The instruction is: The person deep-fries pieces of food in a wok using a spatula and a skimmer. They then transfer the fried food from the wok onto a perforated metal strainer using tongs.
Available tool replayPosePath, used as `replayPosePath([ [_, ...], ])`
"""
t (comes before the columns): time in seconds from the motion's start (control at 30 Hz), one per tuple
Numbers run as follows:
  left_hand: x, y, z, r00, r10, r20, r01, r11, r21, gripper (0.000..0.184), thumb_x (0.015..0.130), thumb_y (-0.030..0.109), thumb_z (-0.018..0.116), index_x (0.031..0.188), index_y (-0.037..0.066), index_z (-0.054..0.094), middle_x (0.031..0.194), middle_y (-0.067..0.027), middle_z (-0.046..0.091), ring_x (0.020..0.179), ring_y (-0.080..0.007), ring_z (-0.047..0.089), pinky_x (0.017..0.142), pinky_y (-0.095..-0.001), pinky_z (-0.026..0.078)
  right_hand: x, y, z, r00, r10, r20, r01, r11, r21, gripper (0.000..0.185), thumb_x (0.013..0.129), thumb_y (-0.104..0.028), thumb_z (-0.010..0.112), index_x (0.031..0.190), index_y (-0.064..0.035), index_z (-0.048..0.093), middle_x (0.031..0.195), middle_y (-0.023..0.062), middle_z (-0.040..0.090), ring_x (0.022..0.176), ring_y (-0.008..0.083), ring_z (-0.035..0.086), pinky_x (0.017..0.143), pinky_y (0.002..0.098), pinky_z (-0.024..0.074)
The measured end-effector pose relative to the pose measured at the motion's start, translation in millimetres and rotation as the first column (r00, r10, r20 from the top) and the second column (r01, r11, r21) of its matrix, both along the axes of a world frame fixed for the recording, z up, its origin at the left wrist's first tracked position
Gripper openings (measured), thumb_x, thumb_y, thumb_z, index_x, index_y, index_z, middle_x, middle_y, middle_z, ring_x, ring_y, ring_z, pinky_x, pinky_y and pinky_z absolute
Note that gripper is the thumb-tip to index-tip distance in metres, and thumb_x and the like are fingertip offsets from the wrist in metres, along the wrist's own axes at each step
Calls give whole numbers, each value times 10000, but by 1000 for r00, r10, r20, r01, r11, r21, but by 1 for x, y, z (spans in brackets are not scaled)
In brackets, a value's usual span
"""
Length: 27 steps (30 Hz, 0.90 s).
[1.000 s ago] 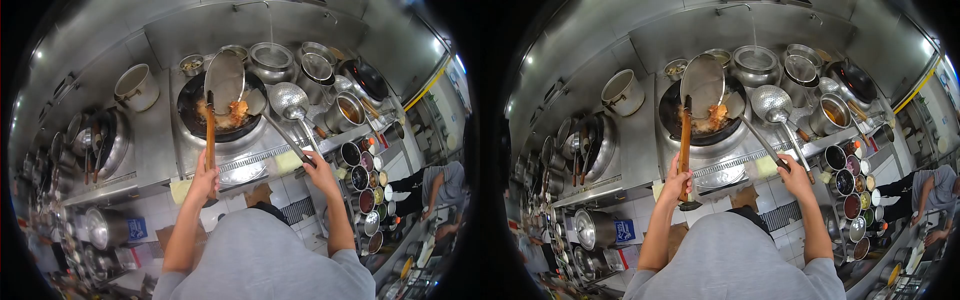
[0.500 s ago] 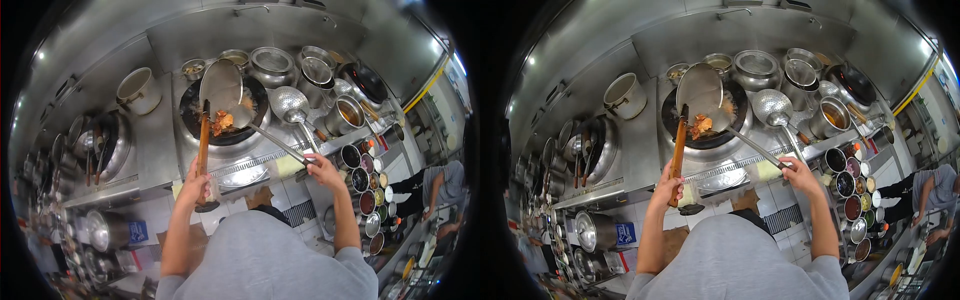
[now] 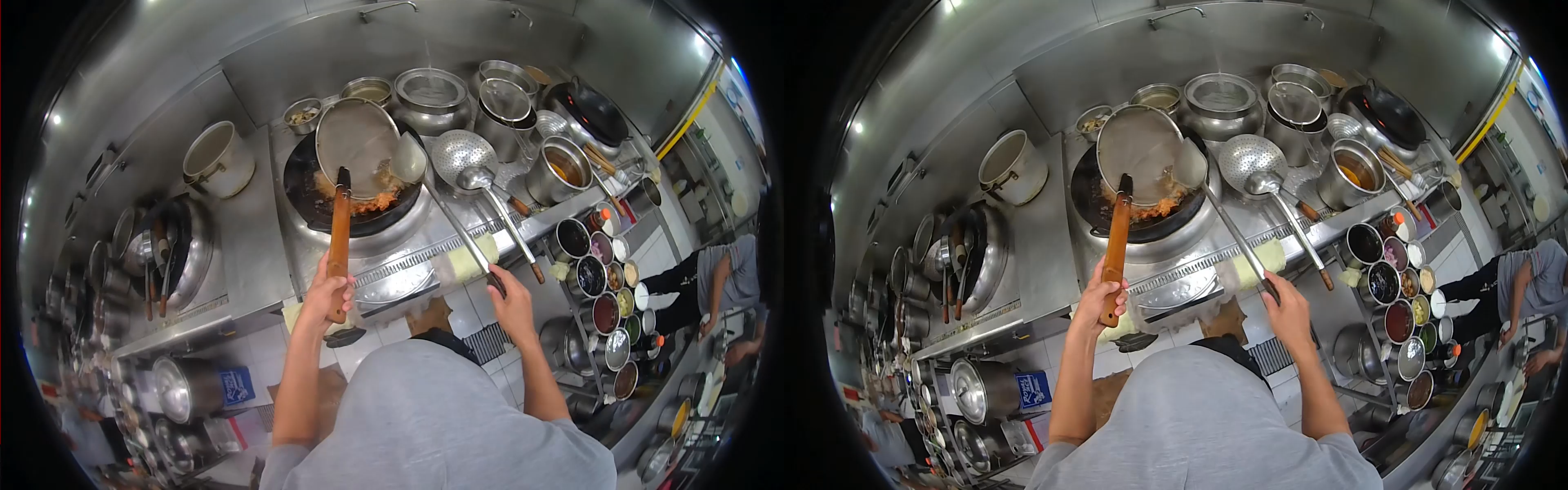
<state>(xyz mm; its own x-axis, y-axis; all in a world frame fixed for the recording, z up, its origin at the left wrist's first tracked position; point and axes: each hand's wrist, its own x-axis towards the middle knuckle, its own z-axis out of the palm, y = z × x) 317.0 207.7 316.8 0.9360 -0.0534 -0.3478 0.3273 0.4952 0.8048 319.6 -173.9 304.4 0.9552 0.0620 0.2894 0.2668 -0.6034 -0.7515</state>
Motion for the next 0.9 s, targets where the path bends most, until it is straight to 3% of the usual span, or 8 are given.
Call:
replayPosePath([
  [0.2, -4, 16, 3, 1000, 21, -11, -20, 999, 48, 836, 879, -6, 486, 1597, 230, 127, 987, -123, 539, 644, -153, 517, 459, -278, 456, -9, -58, 62, 998, 60, -26, -63, 990, -130, 435, 820, 10, 694, 1245, -79, 656, 1071, 164, 700, 928, 340, 688, 815, 383, 538],
  [0.27, -8, 20, 6, 1000, 20, -3, -18, 956, 294, 857, 865, -21, 473, 1602, 228, 114, 984, -109, 527, 637, -136, 514, 450, -274, 448, -5, -69, 82, 995, 98, -25, -101, 982, -160, 438, 815, 4, 703, 1241, -89, 660, 1083, 173, 697, 940, 337, 690, 819, 374, 538],
  [0.4, -23, 29, 27, 999, 25, -24, -13, 913, 407, 800, 910, -4, 489, 1598, 210, 142, 989, -82, 500, 638, -132, 504, 474, -288, 443, 19, -56, 123, 982, 167, 84, -110, 879, -463, 403, 794, -44, 730, 1187, -107, 668, 833, 105, 630, 764, 329, 636, 671, 401, 499],
  [0.43, -26, 32, 32, 999, 17, -43, 3, 904, 428, 805, 912, 1, 501, 1600, 205, 138, 989, -78, 499, 632, -130, 504, 473, -288, 447, 26, -49, 128, 984, 160, 85, -103, 881, -461, 403, 794, -44, 730, 1187, -107, 668, 833, 105, 630, 764, 329, 636, 671, 401, 499],
  [0.5, -31, 34, 36, 998, 2, -58, 24, 894, 448, 810, 915, 6, 514, 1602, 201, 133, 989, -75, 499, 627, -128, 504, 471, -288, 451, 41, -35, 138, 967, 227, 119, -94, 746, -659, 334, 820, -97, 723, 1150, -116, 677, 835, 123, 629, 748, 330, 644, 639, 433, 506],
  [0.73, -42, 21, 51, 994, -43, -96, 83, 883, 462, 830, 910, 13, 512, 1607, 208, 107, 968, -84, 497, 624, -131, 512, 470, -291, 457, 68, -13, 162, 938, 343, 54, -247, 768, -591, 314, 839, -114, 712, 1150, -96, 671, 904, 150, 681, 817, 359, 666, 710, 449, 517],
  [0.8, -39, 10, 51, 996, -4, -86, 39, 908, 416, 847, 894, 4, 511, 1608, 211, 106, 959, -91, 500, 626, -133, 512, 460, -293, 446, 59, -14, 157, 974, 208, -91, -227, 883, -410, 325, 849, -101, 701, 1171, -78, 662, 962, 170, 709, 868, 373, 675, 757, 428, 522],
  [0.9, -33, -7, 49, 996, 35, -87, -11, 965, 261, 834, 899, -3, 495, 1600, 238, 115, 975, -97, 493, 648, -144, 518, 480, -299, 457, 41, -24, 124, 991, 130, -30, -132, 929, -345, 328, 860, -100, 704, 1184, -71, 656, 976, 184, 715, 886, 369, 680, 786, 398, 524],
])
